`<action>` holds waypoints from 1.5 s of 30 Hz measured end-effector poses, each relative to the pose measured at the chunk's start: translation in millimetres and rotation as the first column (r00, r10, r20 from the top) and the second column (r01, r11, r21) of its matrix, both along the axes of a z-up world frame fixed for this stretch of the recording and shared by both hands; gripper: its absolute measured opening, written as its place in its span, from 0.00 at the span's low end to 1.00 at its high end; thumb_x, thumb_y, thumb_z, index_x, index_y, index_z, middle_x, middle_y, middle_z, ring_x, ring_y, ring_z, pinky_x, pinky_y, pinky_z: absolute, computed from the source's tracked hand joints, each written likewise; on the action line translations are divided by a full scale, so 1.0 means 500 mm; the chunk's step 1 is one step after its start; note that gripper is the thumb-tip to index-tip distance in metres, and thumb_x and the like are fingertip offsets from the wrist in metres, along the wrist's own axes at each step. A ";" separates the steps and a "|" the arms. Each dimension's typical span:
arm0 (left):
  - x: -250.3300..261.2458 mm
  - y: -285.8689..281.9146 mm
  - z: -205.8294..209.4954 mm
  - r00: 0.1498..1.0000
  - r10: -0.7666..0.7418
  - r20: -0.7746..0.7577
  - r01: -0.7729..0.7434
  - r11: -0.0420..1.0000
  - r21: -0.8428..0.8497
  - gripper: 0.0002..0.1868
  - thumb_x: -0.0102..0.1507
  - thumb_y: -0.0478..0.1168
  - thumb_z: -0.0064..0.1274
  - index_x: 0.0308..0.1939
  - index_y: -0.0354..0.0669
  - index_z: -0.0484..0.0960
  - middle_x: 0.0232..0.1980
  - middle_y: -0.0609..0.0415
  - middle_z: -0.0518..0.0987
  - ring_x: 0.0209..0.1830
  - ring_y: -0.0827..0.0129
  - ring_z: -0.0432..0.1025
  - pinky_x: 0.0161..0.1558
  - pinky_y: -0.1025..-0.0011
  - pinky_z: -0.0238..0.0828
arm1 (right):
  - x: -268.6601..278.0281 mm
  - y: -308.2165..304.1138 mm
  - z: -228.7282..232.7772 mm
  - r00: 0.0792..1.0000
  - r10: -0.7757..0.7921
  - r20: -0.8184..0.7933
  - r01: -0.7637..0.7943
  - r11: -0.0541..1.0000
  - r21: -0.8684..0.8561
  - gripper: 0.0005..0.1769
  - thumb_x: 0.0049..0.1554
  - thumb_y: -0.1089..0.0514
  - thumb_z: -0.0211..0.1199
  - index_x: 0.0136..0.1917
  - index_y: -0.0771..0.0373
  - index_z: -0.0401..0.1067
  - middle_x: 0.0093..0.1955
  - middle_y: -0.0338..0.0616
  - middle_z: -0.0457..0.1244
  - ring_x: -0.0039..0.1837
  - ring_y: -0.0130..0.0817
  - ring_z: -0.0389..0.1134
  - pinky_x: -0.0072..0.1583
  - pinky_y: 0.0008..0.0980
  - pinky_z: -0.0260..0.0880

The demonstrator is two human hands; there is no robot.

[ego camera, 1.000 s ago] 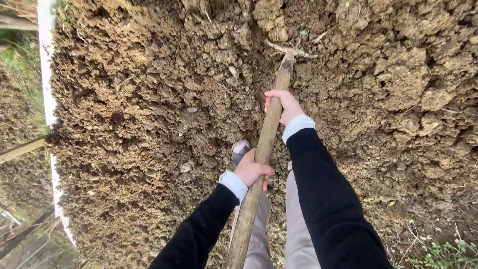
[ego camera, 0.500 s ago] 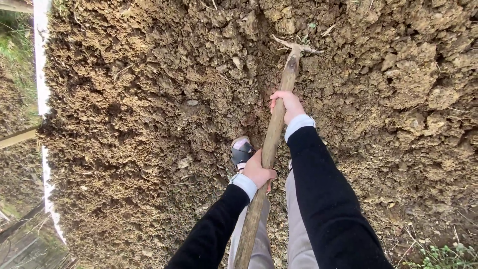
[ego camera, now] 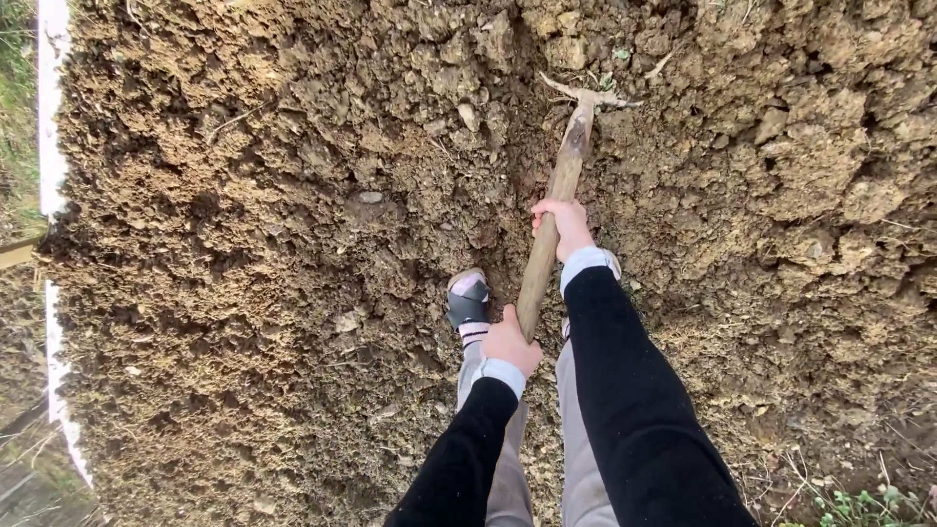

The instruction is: The person repeatedly plunges a garden fork into the ground by hand and pulls back on the handle to loosen the soil.

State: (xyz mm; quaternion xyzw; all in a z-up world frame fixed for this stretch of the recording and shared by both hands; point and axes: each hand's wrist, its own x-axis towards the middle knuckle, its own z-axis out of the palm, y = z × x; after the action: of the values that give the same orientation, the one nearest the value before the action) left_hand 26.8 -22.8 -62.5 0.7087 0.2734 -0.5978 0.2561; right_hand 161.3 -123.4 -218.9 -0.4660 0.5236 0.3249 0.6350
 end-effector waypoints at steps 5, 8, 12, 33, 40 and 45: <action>-0.002 0.006 0.021 0.998 -0.027 0.061 0.027 1.000 -0.004 0.37 0.58 0.48 0.54 0.69 0.41 0.61 0.50 0.37 0.81 0.55 0.41 0.78 0.57 0.49 0.76 | -0.013 0.005 0.006 1.000 -0.008 0.018 0.008 1.000 -0.005 0.18 0.38 0.68 0.71 0.39 0.63 0.67 0.28 0.46 0.62 0.29 0.39 0.68 0.32 0.37 0.74; -0.042 0.003 0.013 0.996 -0.027 0.088 0.029 0.999 -0.013 0.35 0.57 0.49 0.54 0.66 0.43 0.63 0.48 0.39 0.81 0.53 0.42 0.78 0.55 0.50 0.77 | -0.025 0.001 0.027 1.000 0.013 0.024 -0.012 1.000 -0.010 0.12 0.38 0.67 0.70 0.36 0.63 0.69 0.27 0.45 0.62 0.29 0.37 0.68 0.32 0.35 0.73; -0.055 0.010 0.077 0.997 -0.003 0.083 0.006 1.000 -0.029 0.31 0.58 0.47 0.53 0.62 0.43 0.63 0.48 0.39 0.81 0.53 0.41 0.78 0.56 0.50 0.77 | -0.050 -0.001 0.084 1.000 0.012 0.020 -0.012 1.000 -0.004 0.15 0.39 0.68 0.71 0.36 0.61 0.67 0.27 0.45 0.62 0.28 0.37 0.67 0.32 0.37 0.72; 0.063 0.055 0.302 0.467 0.617 -0.633 -0.818 0.030 -0.575 0.15 0.53 0.30 0.59 0.32 0.38 0.65 0.21 0.51 0.66 0.14 0.64 0.67 0.22 0.62 0.73 | 0.100 -0.017 0.575 0.981 0.195 -0.014 -0.180 0.874 -0.450 0.30 0.48 0.63 0.66 0.58 0.61 0.52 0.49 0.53 0.63 0.35 0.37 0.68 0.41 0.39 0.71; 0.132 0.035 0.458 0.246 0.590 -0.769 -0.923 -0.100 -0.372 0.12 0.54 0.27 0.51 0.36 0.39 0.64 0.22 0.51 0.67 0.14 0.67 0.66 0.21 0.69 0.68 | 0.144 -0.018 0.710 0.941 0.333 -0.061 -0.319 0.811 -0.491 0.36 0.47 0.59 0.68 0.64 0.64 0.54 0.58 0.57 0.62 0.53 0.46 0.68 0.55 0.47 0.69; 0.094 0.038 0.478 0.304 0.594 -0.745 -0.915 -0.036 -0.402 0.15 0.54 0.27 0.53 0.39 0.39 0.65 0.21 0.50 0.66 0.12 0.66 0.62 0.18 0.67 0.64 | 0.136 -0.022 0.779 0.982 0.191 0.011 -0.171 0.903 -0.394 0.35 0.50 0.61 0.65 0.66 0.62 0.50 0.56 0.55 0.61 0.41 0.38 0.68 0.46 0.43 0.72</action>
State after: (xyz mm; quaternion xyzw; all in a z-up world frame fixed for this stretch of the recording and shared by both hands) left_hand 73.9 -3.7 176.7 0.1001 0.3590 -0.5064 0.7776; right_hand 229.1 -134.2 170.6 -0.6377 0.5164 0.2599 0.5090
